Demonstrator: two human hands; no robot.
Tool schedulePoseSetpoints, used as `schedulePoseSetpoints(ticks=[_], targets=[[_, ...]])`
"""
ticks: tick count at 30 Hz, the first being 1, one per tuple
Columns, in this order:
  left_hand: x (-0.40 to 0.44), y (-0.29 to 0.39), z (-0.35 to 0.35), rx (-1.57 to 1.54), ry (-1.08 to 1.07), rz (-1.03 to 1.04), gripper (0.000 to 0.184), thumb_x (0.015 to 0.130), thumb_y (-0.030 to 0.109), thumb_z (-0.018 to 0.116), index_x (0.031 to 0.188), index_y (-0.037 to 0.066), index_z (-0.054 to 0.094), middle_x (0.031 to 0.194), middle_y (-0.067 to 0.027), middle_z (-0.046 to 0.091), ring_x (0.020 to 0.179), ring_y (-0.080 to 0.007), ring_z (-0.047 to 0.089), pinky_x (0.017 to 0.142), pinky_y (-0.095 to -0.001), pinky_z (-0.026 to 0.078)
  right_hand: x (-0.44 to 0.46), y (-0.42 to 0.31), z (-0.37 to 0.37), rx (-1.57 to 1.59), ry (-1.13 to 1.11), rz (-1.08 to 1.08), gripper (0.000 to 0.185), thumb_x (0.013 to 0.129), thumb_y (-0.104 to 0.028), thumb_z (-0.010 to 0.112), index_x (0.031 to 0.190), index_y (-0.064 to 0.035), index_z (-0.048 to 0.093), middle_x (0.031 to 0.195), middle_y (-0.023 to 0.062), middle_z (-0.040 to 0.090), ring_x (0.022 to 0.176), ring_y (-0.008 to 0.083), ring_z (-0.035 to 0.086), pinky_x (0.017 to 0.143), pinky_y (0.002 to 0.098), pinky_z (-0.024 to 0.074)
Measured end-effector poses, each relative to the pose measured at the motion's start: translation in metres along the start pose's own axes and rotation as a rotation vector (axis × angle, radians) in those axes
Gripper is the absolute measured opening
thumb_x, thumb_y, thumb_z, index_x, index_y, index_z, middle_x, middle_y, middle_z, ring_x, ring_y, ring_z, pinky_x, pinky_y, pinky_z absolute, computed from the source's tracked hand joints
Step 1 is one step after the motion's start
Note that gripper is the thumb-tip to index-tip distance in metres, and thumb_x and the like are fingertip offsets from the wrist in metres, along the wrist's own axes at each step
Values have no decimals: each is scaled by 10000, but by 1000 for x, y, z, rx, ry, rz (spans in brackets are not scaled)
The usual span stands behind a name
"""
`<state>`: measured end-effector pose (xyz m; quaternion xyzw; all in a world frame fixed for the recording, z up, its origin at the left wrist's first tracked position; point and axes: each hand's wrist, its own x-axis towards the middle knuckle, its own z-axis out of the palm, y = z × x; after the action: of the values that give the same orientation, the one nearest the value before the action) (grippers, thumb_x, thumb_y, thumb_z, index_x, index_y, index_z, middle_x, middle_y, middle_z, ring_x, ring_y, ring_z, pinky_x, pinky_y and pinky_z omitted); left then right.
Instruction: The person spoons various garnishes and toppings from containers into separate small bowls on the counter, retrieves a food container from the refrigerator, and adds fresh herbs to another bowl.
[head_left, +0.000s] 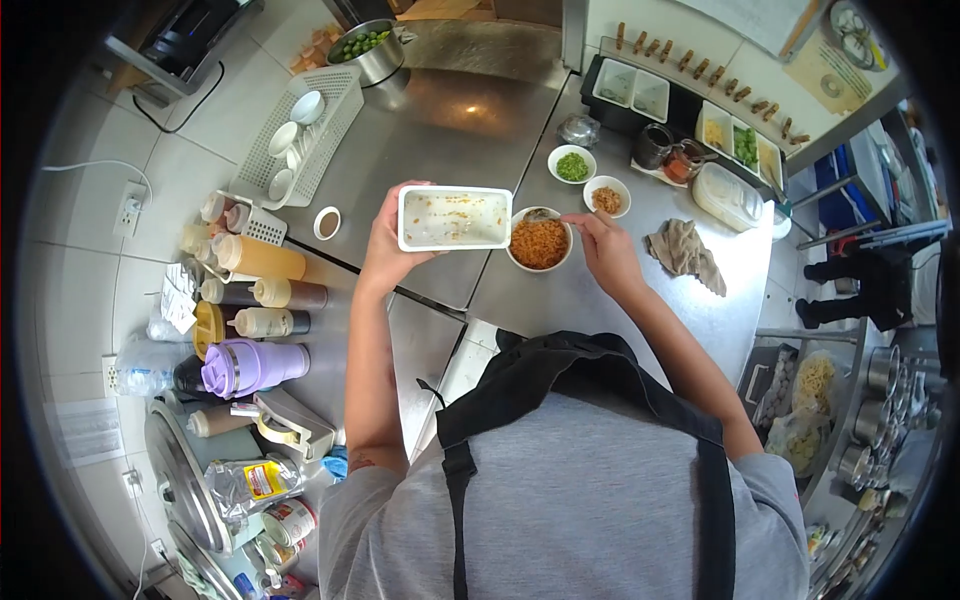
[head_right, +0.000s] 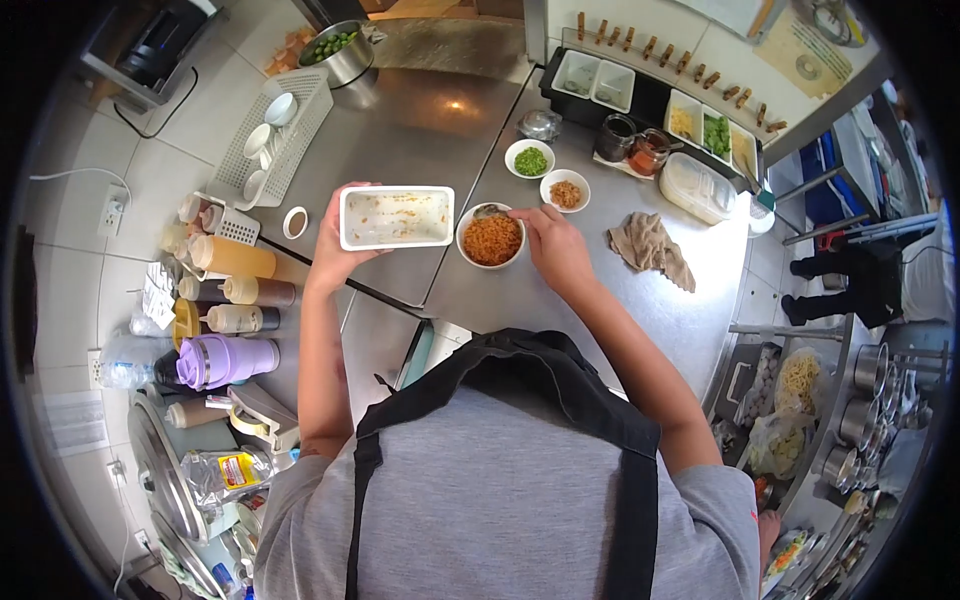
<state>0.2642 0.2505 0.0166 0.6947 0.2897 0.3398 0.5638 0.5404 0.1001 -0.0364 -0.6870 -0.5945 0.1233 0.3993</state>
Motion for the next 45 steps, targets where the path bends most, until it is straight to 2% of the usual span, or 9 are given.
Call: schedulePoseSetpoints(ticks=[5, 13, 16, 22, 27, 34, 37, 40, 45], targets=[[-3, -6, -2, 105, -29, -9, 783, 554, -74, 834, 1248, 99, 516, 1174, 3, 586, 1118, -128, 559, 967, -298, 468, 9, -36, -24, 74, 16, 32, 228, 891, -31, 548, 1056, -118, 680, 842, 130, 579, 765, 359, 600, 674, 449, 490], [27, 10, 37, 224, -115, 28, 758, 544, -95, 781, 1232, 104, 531, 1182, -4, 586, 1095, -150, 573, 963, -292, 468, 42, -63, 13, 6, -81, -336, 327, 826, 23, 564, 1081, -145, 682, 839, 108, 558, 807, 309, 609, 700, 407, 501], [28, 6, 32, 264, -118, 42, 745, 549, -85, 788, 1223, 105, 536, 1182, -7, 587, 1097, -153, 570, 966, -300, 464, 39, -36, -3, -136, -206, -225, 331, 826, 9, 579, 1082, -174, 679, 862, 102, 563, 819, 311, 610, 699, 413, 508], [29, 12, 49, 123, -180, -61, 745, 534, -52, 829, 1208, 106, 553, 1168, -26, 589, 1099, -173, 574, 955, -317, 468, 42, -58, 3, 2, -14, -224, 279, 827, -7, 593, 1051, -139, 692, 830, 103, 559, 782, 306, 611, 682, 418, 505], [31, 1, 41, 240, -113, -11, 740, 534, -53, 827, 1203, 107, 552, 1145, -26, 599, 1069, -173, 587, 936, -313, 476, 27, -20, 1, -137, -109, -220, 296, 832, -12, 590, 1082, -148, 674, 833, 115, 540, 764, 323, 585, 667, 426, 492], [35, 12, 51, 188, -129, -27, 735, 532, -53, 814, 1204, 105, 561, 1148, -39, 598, 1080, -204, 584, 932, -329, 477, 35, -66, 6, 59, 19, -281, 285, 825, 7, 582, 1060, -118, 682, 870, 110, 561, 802, 315, 597, 720, 421, 493], [34, 14, 46, 317, -87, 57, 736, 526, -44, 813, 1204, 102, 566, 1131, -51, 604, 1062, -220, 590, 929, -332, 477, 30, -43, 3, -62, -26, -309, 295, 832, 1, 582, 1077, -134, 678, 870, 123, 552, 805, 327, 588, 707, 426, 489], [29, 15, 47, 305, -86, -39, 742, 516, -17, 820, 1204, 106, 570, 1122, -63, 601, 1055, -237, 592, 925, -337, 477, 23, -44, -4, -108, -136, -217, 322, 813, 5, 589, 1089, -135, 677, 864, 121, 556, 795, 331, 591, 686, 423, 494], [34, 22, 56, 281, -81, -48, 762, 504, 18, 834, 1213, 113, 569, 1114, -66, 599, 1056, -242, 591, 918, -353, 479, 30, -63, 6, -17, 71, -217, 307, 827, 7, 576, 1094, -107, 675, 828, 117, 572, 756, 331, 607, 650, 414, 500]])
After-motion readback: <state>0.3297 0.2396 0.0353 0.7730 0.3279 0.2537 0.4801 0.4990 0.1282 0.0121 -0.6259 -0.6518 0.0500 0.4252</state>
